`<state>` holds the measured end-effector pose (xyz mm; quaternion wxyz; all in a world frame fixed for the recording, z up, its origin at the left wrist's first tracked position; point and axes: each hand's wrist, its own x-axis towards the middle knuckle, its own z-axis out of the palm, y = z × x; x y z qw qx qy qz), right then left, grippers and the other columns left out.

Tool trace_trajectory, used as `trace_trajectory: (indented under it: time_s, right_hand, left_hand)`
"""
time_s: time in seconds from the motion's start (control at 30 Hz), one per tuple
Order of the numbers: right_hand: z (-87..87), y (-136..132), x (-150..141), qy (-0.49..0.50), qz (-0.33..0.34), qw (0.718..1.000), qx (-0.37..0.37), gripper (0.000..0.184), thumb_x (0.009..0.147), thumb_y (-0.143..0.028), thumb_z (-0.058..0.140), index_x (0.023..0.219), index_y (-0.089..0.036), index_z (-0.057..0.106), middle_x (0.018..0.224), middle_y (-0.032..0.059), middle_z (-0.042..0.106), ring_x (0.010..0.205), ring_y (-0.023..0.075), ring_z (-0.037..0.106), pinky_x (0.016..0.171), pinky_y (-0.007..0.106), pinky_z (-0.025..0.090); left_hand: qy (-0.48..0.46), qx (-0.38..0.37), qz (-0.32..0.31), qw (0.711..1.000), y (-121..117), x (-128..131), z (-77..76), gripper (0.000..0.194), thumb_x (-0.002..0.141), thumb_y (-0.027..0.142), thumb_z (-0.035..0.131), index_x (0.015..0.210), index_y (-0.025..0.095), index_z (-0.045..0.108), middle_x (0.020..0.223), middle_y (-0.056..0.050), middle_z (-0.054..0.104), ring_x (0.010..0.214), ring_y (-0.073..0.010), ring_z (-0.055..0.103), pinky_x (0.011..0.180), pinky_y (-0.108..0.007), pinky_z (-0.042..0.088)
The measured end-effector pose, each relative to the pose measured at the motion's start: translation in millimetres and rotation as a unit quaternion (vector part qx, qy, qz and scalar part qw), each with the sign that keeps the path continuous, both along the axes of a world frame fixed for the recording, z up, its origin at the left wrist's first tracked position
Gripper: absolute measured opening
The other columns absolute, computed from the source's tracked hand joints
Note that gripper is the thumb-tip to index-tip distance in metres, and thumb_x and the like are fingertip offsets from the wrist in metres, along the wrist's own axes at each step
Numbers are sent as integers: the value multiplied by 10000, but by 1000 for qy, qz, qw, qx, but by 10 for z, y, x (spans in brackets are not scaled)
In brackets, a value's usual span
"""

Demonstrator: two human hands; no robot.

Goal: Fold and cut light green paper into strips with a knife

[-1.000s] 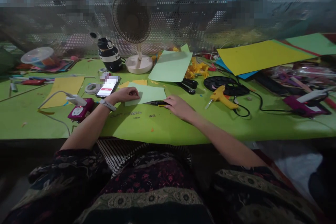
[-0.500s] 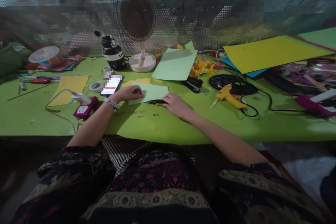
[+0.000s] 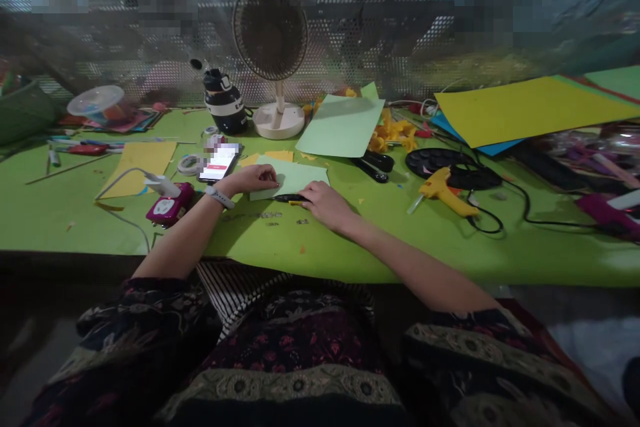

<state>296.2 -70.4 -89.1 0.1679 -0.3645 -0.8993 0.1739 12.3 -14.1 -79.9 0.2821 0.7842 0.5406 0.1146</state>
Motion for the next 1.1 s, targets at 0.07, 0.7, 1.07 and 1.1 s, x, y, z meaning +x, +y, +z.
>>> trace_trajectory:
  time_s: [0.07, 0.7, 1.07, 1.1]
  right_hand:
    - [5, -17, -18, 0, -6, 1000, -7, 312, 1050, -255, 559, 1265, -213, 781, 1166, 139, 701, 1109, 299, 610, 971, 498, 519]
    - [19, -72, -333, 1, 23, 1000, -7, 240, 1021, -206, 633, 1199, -203, 794, 1134, 131, 695, 1073, 266, 613, 939, 451, 520]
    - [-10, 18, 665, 50, -147, 987, 33, 258, 1021, -233, 615, 1216, -250, 783, 1193, 103, 735, 1108, 286, 668, 1021, 514, 524]
    - [-22, 81, 800, 34, -198, 978, 51, 261, 1013, -217, 610, 1208, -233, 784, 1182, 114, 737, 1111, 298, 668, 1023, 530, 522]
  left_hand:
    - [0, 1, -3, 1000, -1, -5, -4, 291, 813, 466, 735, 947, 212, 688, 830, -54, 692, 778, -226, 637, 696, -326, 446]
    - [-7, 30, -5, 1000, 4, -9, -46, 256, 810, 453, 730, 895, 220, 667, 747, -19, 660, 704, -200, 607, 643, -311, 417]
    - [-8, 132, 17, 991, -100, -129, -28, 685, 632, 577, 892, 1182, 199, 736, 1143, -125, 719, 1013, -298, 672, 870, -401, 533]
    - [2, 138, 19, 990, -98, -137, -23, 708, 598, 585, 909, 1170, 201, 744, 1167, -132, 713, 1039, -313, 667, 890, -414, 533]
